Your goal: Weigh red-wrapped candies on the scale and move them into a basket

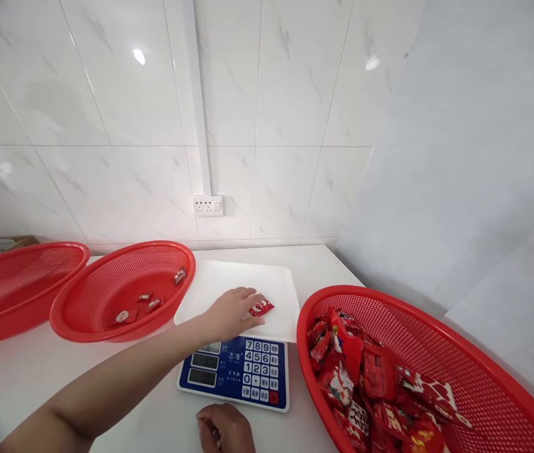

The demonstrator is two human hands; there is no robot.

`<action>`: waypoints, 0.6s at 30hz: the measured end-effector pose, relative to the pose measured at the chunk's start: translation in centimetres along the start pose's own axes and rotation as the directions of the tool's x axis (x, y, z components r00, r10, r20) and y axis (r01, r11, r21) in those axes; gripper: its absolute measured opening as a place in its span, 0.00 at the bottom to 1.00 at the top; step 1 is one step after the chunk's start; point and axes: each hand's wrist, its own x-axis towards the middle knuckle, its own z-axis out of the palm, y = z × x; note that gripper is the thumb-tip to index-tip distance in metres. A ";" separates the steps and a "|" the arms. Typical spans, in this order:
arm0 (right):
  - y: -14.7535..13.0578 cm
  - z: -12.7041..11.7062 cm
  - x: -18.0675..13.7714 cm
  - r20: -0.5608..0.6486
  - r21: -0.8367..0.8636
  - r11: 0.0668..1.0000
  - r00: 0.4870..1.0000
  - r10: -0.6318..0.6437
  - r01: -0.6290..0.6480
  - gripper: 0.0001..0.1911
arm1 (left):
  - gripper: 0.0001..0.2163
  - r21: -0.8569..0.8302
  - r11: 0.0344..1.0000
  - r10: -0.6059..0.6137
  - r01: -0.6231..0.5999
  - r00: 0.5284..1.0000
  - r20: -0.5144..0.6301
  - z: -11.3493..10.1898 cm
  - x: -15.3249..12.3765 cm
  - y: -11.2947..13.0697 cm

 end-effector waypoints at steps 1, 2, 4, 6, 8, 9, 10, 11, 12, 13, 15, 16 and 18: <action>-0.1 -0.1 0.0 -0.002 0.005 1.000 1.000 0.001 -0.001 0.17 | 0.18 -0.008 1.000 0.029 -0.029 0.999 0.029 0.5 0.6 0.6; -0.3 -0.2 -0.1 -0.004 0.008 1.000 1.000 0.002 -0.002 0.17 | 0.17 -0.013 0.999 0.047 -0.047 0.998 0.049 0.9 1.1 0.9; -0.5 -0.4 -0.1 -0.011 0.008 1.000 1.000 0.009 -0.009 0.17 | 0.13 -0.014 0.998 0.054 -0.054 0.997 0.063 1.4 1.7 1.1; -0.7 -0.5 -0.2 -0.017 0.004 1.000 1.000 0.020 -0.020 0.17 | 0.12 -0.013 0.999 0.038 -0.038 0.998 0.043 1.5 1.8 0.7; -0.7 -0.5 -0.2 -0.017 0.001 1.000 1.000 0.026 -0.026 0.17 | 0.12 -0.009 1.000 0.004 -0.004 1.000 -0.003 1.0 1.3 -0.1; -0.7 -0.4 -0.3 -0.015 -0.001 1.000 1.000 0.027 -0.027 0.17 | 0.13 -0.002 1.000 -0.023 0.023 0.999 -0.035 0.5 0.9 -0.8; -0.7 -0.4 -0.3 -0.014 -0.004 1.000 1.000 0.024 -0.024 0.18 | 0.14 0.009 0.998 -0.060 0.060 0.996 -0.071 -0.1 0.3 -1.6; -0.6 -0.4 -0.3 -0.013 -0.006 1.000 1.000 0.018 -0.018 0.18 | 0.15 0.023 0.994 -0.105 0.108 0.988 -0.109 -0.7 -0.5 -2.5; -0.5 -0.3 -0.3 -0.014 -0.007 1.000 1.000 0.009 -0.009 0.19 | 0.16 0.037 0.986 -0.157 0.164 0.977 -0.147 -1.4 -1.4 -3.5; -0.4 -0.3 -0.3 -0.017 -0.008 1.000 1.000 -0.001 0.001 0.20 | 0.16 0.051 0.972 -0.215 0.228 0.959 -0.183 -2.1 -2.5 -4.5; -0.3 -0.2 -0.3 -0.021 -0.011 1.000 1.000 -0.018 0.018 0.22 | 0.16 0.077 0.931 -0.333 0.358 0.914 -0.231 -3.2 -5.0 -6.4; -0.2 -0.2 -0.3 -0.019 -0.011 1.000 1.000 -0.022 0.022 0.22 | 0.16 0.089 0.907 -0.381 0.411 0.894 -0.236 -3.6 -6.5 -7.2; 0.0 -0.1 -0.2 -0.014 -0.015 1.000 1.000 -0.027 0.026 0.23 | 0.20 0.112 0.873 -0.449 0.475 0.871 -0.200 -3.8 -9.5 -8.2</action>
